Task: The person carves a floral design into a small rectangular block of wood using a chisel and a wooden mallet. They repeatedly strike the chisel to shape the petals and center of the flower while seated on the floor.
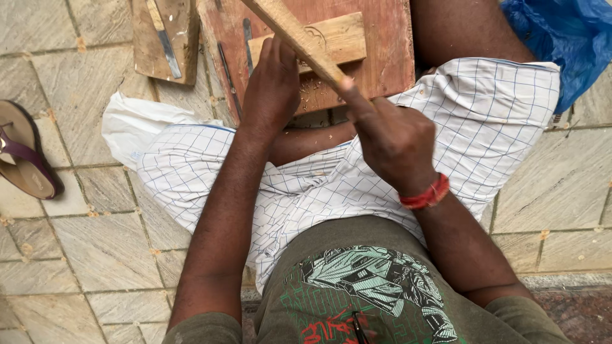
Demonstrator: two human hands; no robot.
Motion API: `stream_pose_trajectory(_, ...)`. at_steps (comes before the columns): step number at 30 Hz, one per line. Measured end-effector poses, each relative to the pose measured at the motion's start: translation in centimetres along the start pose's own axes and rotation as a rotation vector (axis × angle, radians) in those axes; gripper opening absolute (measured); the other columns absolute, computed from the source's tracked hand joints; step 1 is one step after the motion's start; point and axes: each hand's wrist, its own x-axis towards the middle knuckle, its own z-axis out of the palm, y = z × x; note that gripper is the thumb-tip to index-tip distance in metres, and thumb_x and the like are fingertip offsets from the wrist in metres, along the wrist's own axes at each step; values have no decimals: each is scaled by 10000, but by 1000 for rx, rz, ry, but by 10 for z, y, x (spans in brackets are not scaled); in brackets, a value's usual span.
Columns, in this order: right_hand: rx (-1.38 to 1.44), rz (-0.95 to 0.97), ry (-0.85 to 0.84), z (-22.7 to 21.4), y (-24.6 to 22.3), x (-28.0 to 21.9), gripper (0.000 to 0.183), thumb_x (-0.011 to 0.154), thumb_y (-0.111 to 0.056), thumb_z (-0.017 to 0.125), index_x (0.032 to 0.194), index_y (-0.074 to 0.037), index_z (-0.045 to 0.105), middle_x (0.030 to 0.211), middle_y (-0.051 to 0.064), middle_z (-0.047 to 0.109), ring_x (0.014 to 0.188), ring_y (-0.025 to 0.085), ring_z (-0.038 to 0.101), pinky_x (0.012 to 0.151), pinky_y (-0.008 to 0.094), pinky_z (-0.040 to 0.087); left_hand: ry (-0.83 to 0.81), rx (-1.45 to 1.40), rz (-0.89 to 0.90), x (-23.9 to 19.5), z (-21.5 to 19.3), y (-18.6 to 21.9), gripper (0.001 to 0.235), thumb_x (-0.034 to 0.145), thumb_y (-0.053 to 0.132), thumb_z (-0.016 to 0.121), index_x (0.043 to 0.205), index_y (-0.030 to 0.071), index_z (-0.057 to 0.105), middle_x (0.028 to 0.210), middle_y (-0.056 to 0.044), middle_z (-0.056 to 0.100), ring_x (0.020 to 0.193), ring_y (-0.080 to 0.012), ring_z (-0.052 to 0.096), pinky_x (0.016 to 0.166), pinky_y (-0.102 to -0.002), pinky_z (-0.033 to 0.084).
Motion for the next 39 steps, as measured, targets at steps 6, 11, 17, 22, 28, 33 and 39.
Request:
stream_pose_trajectory(6,166,-14,202,-12,-1,-20,535,1014,-104,788,1472,-61,514,677,44,563,565,168,519,526,375,432,112,140,138,-9,5,5,289,999,15,517,1247,32,370,1137,-167,534,1011,-358,624,718,-440,610)
stream_pose_trajectory(11,493,136,237,-2,6,-27,571,1155,-90,646,1648,-221,388,930,103,716,704,124,657,606,277,545,108,-271,-370,-2,7,-9,20,1162,143,441,1180,135,441,1097,-90,580,910,-215,720,734,-334,660)
stream_pose_trajectory(17,712,379,218,15,36,-38,527,1214,-206,564,1678,-192,315,790,7,675,595,43,591,515,206,520,302,-633,-242,-5,18,-25,109,1150,104,498,1126,111,392,1145,-78,600,1050,-172,716,902,-322,684)
stream_pose_trajectory(22,753,407,202,25,40,-45,500,1234,-253,558,1658,-191,300,783,11,664,584,48,578,515,200,530,241,-690,-182,-8,15,-26,121,1146,80,527,1132,111,411,1138,-83,616,1047,-185,713,926,-336,664)
stream_pose_trajectory(28,609,303,154,21,32,-37,543,1200,-234,573,1684,-205,329,771,-9,671,619,53,649,564,205,582,167,-450,-102,-1,12,-27,169,1131,80,548,1157,138,392,1097,-63,607,1008,-179,726,837,-322,684)
stream_pose_trajectory(33,458,131,188,-6,16,-27,576,1183,-131,650,1676,-205,362,823,40,684,703,103,668,604,288,538,136,-229,-62,1,10,-24,230,1116,81,569,1193,145,362,1075,-64,588,976,-177,715,804,-347,684)
stream_pose_trajectory(39,298,-78,300,-15,0,5,550,1062,-67,745,1540,-162,489,792,60,636,672,165,602,577,353,506,150,27,59,7,5,-10,246,1080,68,562,1225,111,368,1027,-86,552,948,-221,661,784,-365,655)
